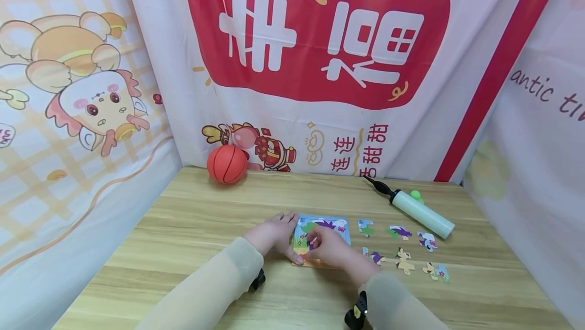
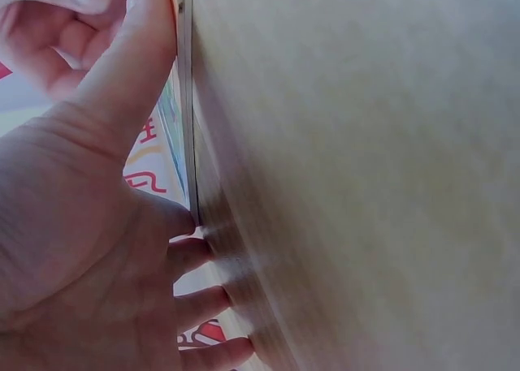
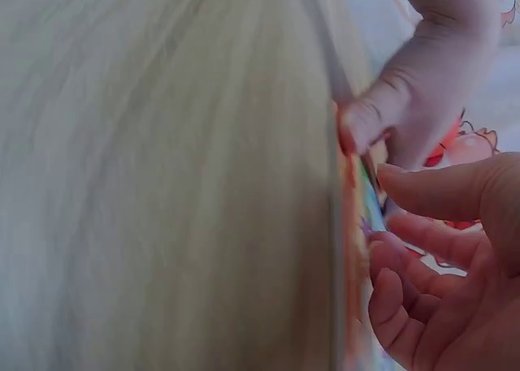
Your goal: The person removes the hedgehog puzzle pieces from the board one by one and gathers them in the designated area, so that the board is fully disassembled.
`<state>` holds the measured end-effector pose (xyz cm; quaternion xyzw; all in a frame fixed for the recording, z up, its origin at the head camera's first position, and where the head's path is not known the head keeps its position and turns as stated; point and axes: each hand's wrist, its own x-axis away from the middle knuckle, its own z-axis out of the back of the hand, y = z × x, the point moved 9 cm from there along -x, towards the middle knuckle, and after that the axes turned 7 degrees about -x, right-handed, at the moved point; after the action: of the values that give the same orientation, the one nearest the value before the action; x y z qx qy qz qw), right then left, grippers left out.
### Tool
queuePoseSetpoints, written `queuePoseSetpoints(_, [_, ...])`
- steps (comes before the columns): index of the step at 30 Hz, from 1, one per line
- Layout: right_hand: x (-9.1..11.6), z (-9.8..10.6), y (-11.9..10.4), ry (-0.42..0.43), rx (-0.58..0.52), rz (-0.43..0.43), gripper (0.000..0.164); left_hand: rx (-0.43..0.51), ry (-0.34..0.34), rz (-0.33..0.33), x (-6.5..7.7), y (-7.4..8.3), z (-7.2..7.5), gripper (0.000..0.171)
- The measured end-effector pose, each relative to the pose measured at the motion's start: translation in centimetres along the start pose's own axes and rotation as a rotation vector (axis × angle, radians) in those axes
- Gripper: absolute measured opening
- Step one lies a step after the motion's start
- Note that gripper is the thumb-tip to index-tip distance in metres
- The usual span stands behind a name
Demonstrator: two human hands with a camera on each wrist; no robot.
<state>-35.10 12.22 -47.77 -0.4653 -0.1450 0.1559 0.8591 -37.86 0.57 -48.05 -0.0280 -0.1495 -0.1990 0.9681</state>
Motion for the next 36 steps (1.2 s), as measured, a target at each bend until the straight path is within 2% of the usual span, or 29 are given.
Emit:
queuePoseSetpoints(6, [-0.5,-0.5,0.9,0.054,0.025,-0.056,0.045,-0.021,0.001,-0.012,-0.1,0.3,0.1,0.132])
queuePoseSetpoints(15, [-0.4,-0.9,1.0,0.038,0.019,-0.072,0.042,-0.008,-0.001,-0.023,-0.4,0.1,-0.3,0.135])
queuePoseSetpoints(21, [-0.6,-1.1,0.9,0.051,0.031,-0.049,0.042,0.023,-0.014,-0.025,-0.5,-0.4,-0.5,0.138])
queuePoseSetpoints(28, [-0.6,-1.2,1.2,0.053,0.04,-0.028,0.041,0.067,-0.03,-0.058,-0.4,-0.6,-0.8,0.138])
queuePoseSetpoints(36, [-0.5,-1.1,1.4,0.057,0.03,-0.035,0.043,0.066,-0.029,-0.073,-0.2,-0.4,-0.7,0.138])
